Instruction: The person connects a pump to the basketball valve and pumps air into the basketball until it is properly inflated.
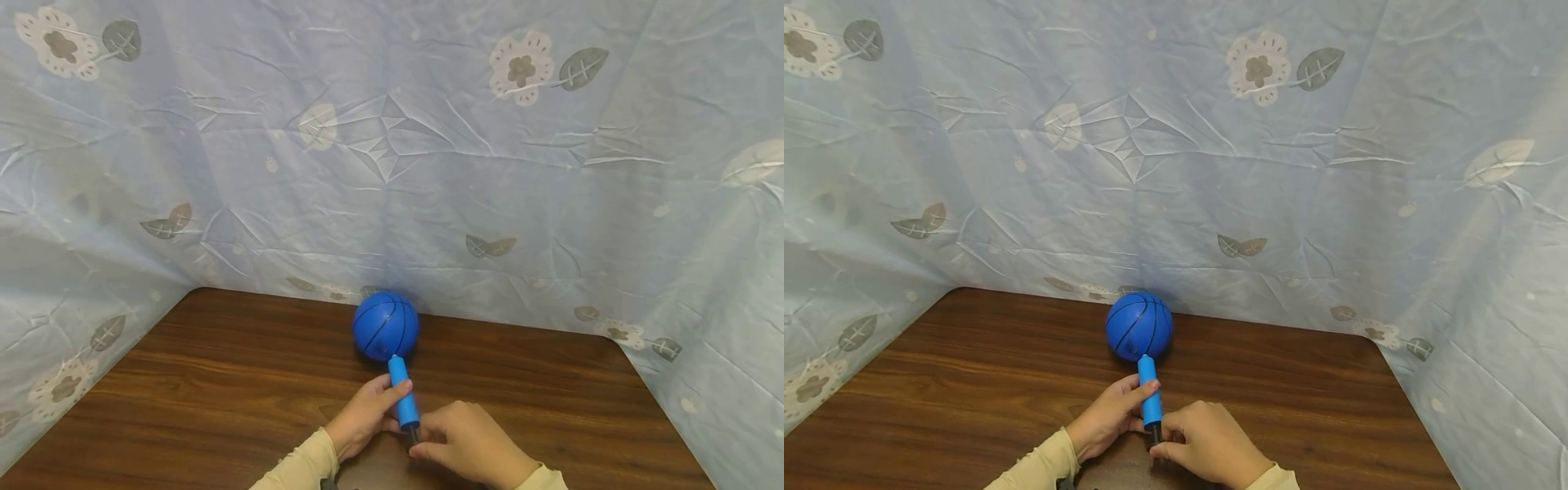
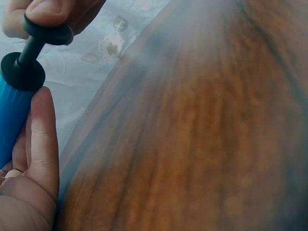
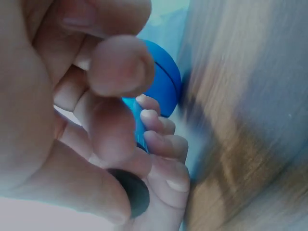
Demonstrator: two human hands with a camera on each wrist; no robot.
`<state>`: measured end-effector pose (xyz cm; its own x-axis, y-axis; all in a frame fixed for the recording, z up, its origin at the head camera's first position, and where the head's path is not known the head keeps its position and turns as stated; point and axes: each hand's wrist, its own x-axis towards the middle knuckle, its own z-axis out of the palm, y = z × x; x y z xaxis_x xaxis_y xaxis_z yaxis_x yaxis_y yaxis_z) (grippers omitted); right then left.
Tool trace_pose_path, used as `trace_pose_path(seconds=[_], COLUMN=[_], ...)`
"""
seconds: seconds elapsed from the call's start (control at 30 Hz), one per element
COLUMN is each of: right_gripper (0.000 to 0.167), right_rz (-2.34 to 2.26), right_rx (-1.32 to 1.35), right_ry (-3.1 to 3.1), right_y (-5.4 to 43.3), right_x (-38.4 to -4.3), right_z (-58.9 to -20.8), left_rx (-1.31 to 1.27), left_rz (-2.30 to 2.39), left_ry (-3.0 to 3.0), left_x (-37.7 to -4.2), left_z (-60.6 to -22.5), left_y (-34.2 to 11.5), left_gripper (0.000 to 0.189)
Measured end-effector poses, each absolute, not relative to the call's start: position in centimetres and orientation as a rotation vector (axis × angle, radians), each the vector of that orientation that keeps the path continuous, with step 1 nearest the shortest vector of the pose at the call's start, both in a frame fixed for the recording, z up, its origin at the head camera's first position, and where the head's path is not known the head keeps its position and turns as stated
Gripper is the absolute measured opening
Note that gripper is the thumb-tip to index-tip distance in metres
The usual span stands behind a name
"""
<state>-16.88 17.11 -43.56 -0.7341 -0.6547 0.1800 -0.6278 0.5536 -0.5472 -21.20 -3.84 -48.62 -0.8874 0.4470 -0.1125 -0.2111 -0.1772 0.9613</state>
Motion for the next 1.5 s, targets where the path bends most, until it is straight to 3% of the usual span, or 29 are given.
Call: trace_pose_path(seconds=[0.27, 0.37, 0.53, 1.03, 1.5], right_gripper=[0.029, 0.033, 0.031, 0.028, 0.024], right_rz=[-0.805, -0.813, -0.851, -0.905, -0.964], right_rx=[-1.342, -1.374, -1.306, -1.244, -0.992], right_ry=[2.666, 2.596, 2.436, 2.500, 2.769], right_y=[16.8, 16.6, 16.1, 16.7, 17.3], right_x=[-16.5, -16.2, -15.4, -16.0, -17.3], right_z=[-43.3, -43.2, -42.5, -42.9, -44.1], left_rx=[0.325, 0.322, 0.304, 0.246, 0.268], left_rz=[2.106, 2.113, 2.145, 2.108, 2.109], left_ry=[1.657, 1.644, 1.631, 1.680, 1.634], left_x=[-21.4, -21.4, -21.5, -21.5, -21.4], left_z=[-48.9, -49.0, -49.1, -48.8, -48.8], left_y=[-3.8, -3.9, -4.2, -4.0, -4.2], left_gripper=[0.045, 0.050, 0.060, 0.045, 0.057])
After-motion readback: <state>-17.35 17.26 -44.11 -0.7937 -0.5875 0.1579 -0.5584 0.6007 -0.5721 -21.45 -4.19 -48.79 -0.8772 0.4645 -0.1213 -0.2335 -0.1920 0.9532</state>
